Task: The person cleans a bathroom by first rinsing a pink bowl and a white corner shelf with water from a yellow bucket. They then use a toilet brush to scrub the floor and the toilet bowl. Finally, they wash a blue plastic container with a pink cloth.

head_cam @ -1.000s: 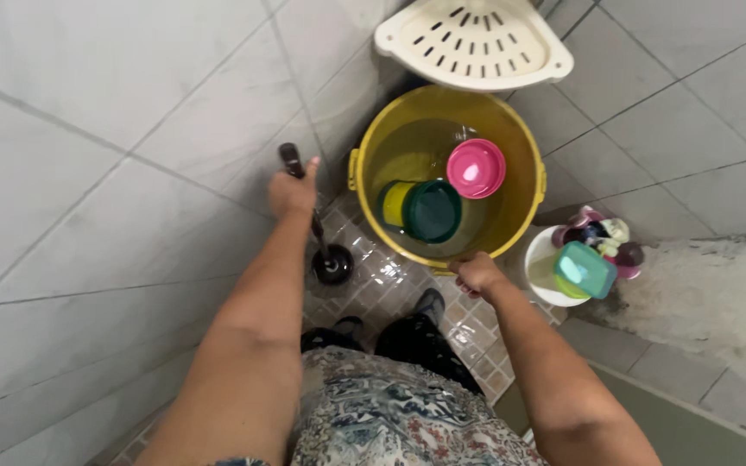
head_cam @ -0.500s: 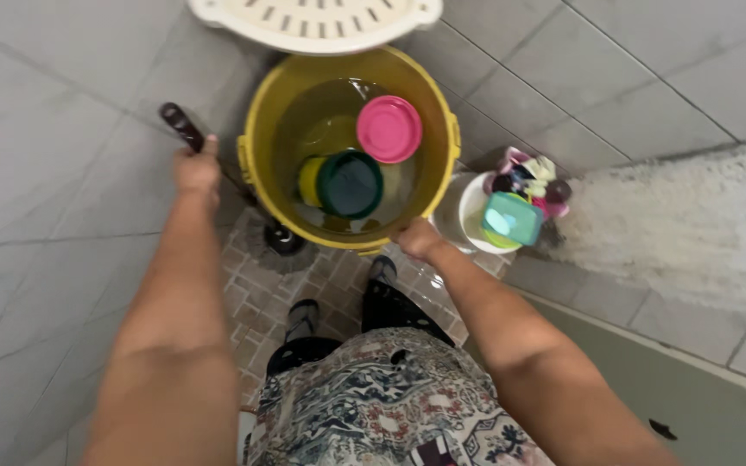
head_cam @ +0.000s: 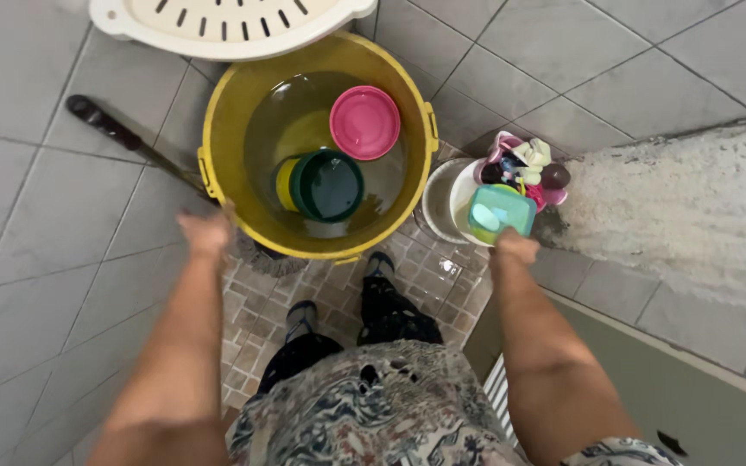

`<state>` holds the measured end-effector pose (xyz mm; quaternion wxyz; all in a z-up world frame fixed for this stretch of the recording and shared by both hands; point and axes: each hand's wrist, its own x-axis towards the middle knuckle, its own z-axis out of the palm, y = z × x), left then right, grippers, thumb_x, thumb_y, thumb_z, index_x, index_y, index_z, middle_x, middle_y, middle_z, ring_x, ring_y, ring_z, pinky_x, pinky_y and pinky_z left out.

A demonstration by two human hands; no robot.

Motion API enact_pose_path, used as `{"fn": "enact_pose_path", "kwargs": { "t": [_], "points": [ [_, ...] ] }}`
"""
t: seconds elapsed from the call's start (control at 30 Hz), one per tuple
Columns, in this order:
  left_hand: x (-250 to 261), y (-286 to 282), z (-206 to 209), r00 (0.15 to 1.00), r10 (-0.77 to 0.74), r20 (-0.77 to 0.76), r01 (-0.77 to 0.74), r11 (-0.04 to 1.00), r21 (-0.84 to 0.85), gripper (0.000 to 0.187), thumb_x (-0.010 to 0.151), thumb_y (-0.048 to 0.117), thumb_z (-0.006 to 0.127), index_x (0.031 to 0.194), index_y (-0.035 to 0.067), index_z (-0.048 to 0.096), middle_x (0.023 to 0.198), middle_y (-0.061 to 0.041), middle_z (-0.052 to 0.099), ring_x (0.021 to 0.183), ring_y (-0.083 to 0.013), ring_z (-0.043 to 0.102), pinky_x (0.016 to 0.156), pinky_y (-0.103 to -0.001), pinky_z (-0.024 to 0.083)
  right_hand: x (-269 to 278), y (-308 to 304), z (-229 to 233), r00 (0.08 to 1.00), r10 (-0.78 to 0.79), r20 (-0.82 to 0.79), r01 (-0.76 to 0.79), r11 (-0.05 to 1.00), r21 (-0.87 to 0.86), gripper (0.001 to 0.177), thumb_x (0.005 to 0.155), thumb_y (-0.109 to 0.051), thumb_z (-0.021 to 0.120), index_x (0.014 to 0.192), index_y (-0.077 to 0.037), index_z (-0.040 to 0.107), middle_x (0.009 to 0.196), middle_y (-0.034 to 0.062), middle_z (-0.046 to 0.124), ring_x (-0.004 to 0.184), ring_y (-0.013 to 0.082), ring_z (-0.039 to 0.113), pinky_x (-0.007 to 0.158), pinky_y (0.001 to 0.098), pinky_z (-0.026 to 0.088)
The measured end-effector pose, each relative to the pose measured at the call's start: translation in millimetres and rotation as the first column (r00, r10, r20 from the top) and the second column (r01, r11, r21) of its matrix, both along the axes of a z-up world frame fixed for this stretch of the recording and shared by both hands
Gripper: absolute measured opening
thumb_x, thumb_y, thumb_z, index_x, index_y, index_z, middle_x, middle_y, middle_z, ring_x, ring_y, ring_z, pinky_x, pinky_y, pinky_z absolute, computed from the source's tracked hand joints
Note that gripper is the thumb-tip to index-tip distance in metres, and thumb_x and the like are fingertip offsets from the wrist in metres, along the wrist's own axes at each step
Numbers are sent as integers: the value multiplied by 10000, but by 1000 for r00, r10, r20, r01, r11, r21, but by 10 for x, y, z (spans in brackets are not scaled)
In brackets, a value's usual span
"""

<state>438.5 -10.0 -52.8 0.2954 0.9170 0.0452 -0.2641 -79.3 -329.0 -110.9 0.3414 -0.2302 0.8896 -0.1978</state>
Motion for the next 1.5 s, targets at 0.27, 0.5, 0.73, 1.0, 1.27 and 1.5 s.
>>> {"fn": "enact_pose_path", "kwargs": {
  "t": [0.27,0.5,0.73,1.0,1.27,1.5],
  "points": [
    [-1246,280,-855,948,-207,-243,152,962,-227,958,805,270,867,1580,-87,432,1495,-260,671,1372,-367,677,1148,-443,542,-263,-171,-344,890,-315,331,310,948,69,215,980,-97,704,1180,-21,679,1055,208,706,676,314,691,581,461,617],
    [-1505,-227,-510,778,-570,-264,583,812,-34,784,962,513,813,1523,-9,646,1562,-271,631,1412,-407,649,1181,-436,541,-213,-221,-301,963,-188,192,212,970,-117,206,965,-32,654,1157,33,689,969,165,728,639,251,696,517,400,605],
    [-1837,-950,394,839,-437,-324,301,869,-393,916,946,572,751,1593,-21,488,1521,-247,647,1384,-337,656,1131,-433,538,184,-179,889,841,462,283,-279,817,-504,212,950,13,625,1141,72,695,894,103,744,608,186,699,467,338,587],
    [-1786,-1014,1517,764,-496,-413,0,640,-768,793,1035,609,569,1641,119,423,1637,-134,524,1439,-342,588,1116,-511,539,1739,240,2493,412,807,423,-555,590,-586,147,1005,6,641,1093,89,725,826,105,719,585,166,680,514,332,626],
    [-1110,-149,2125,886,-236,-400,-272,435,-858,498,1107,401,519,1510,114,459,1506,-130,595,1239,-345,713,933,-541,666,2800,1306,3338,191,886,-422,-592,-239,-770,697,907,-82,881,1471,146,540,1270,253,591,1158,362,621,977,554,542],
    [-811,741,2251,913,-114,-391,-319,397,-861,467,1124,408,516,1480,106,497,1417,-138,653,1160,-333,754,883,-506,686,3395,2253,3809,-422,573,-702,-564,-772,-291,509,837,-240,907,1284,-138,686,1262,124,674,1229,388,619,1039,568,454]
  ]
}}
